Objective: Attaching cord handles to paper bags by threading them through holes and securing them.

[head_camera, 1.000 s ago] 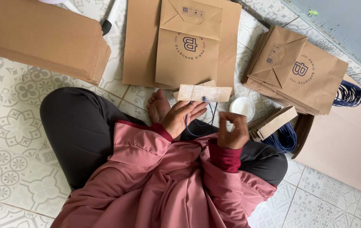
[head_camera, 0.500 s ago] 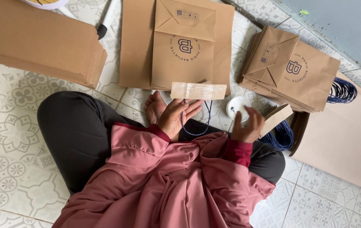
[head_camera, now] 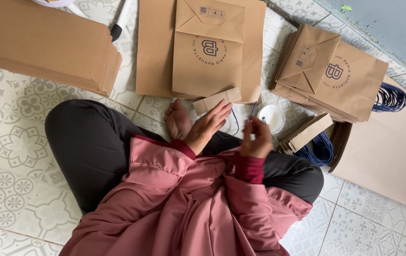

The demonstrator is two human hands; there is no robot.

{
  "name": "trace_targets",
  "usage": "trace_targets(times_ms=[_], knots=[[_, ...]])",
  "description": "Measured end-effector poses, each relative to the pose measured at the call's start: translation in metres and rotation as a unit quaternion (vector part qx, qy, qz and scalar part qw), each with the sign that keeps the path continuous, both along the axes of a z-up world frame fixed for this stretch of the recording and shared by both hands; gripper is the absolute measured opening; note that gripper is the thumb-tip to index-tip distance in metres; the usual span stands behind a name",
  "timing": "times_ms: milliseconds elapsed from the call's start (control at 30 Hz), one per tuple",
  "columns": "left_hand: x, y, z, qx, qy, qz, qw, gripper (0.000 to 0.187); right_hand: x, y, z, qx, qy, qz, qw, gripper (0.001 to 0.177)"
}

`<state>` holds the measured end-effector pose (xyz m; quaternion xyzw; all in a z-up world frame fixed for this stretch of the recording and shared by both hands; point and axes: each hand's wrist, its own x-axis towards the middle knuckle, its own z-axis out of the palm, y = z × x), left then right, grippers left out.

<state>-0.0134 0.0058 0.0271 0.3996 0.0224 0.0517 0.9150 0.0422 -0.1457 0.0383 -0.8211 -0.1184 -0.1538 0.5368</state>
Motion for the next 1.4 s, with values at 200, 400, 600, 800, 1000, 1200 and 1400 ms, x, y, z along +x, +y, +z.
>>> trace_targets(times_ms=[200, 400, 600, 800, 1000, 1200, 1400], knots=[[0.009, 0.009, -0.026, -0.02, 0.004, 0.045, 0.999, 0.064, 0.032, -0.06, -0.011, 0.11, -0.053, -0.076, 0.99, 0.016], [0.014, 0.013, -0.078, 0.319, 0.188, 0.007, 0.929, 0.088, 0.038, -0.066, -0.014, 0.206, -0.029, -0.091, 0.974, 0.016], [0.021, -0.011, -0.136, 0.459, 0.281, 0.006, 0.843, 0.046, 0.036, -0.055, -0.011, 0.247, -0.004, -0.086, 0.965, 0.015], [0.032, -0.021, -0.185, 0.34, 0.26, -0.052, 0.902, 0.055, 0.037, -0.053, -0.028, 0.282, 0.013, -0.077, 0.956, 0.012], [0.012, -0.015, -0.117, 0.087, 0.252, -0.079, 0.961, 0.047, 0.038, -0.059, -0.016, 0.29, 0.014, -0.078, 0.954, 0.013], [-0.001, 0.054, -0.005, 0.717, 0.169, -0.009, 0.676, 0.021, 0.034, -0.047, 0.0, 0.35, 0.057, -0.09, 0.931, 0.008], [0.071, 0.105, -0.052, 0.815, 0.147, 0.016, 0.56, 0.075, 0.034, -0.046, -0.031, 0.342, 0.164, -0.055, 0.924, 0.009]])
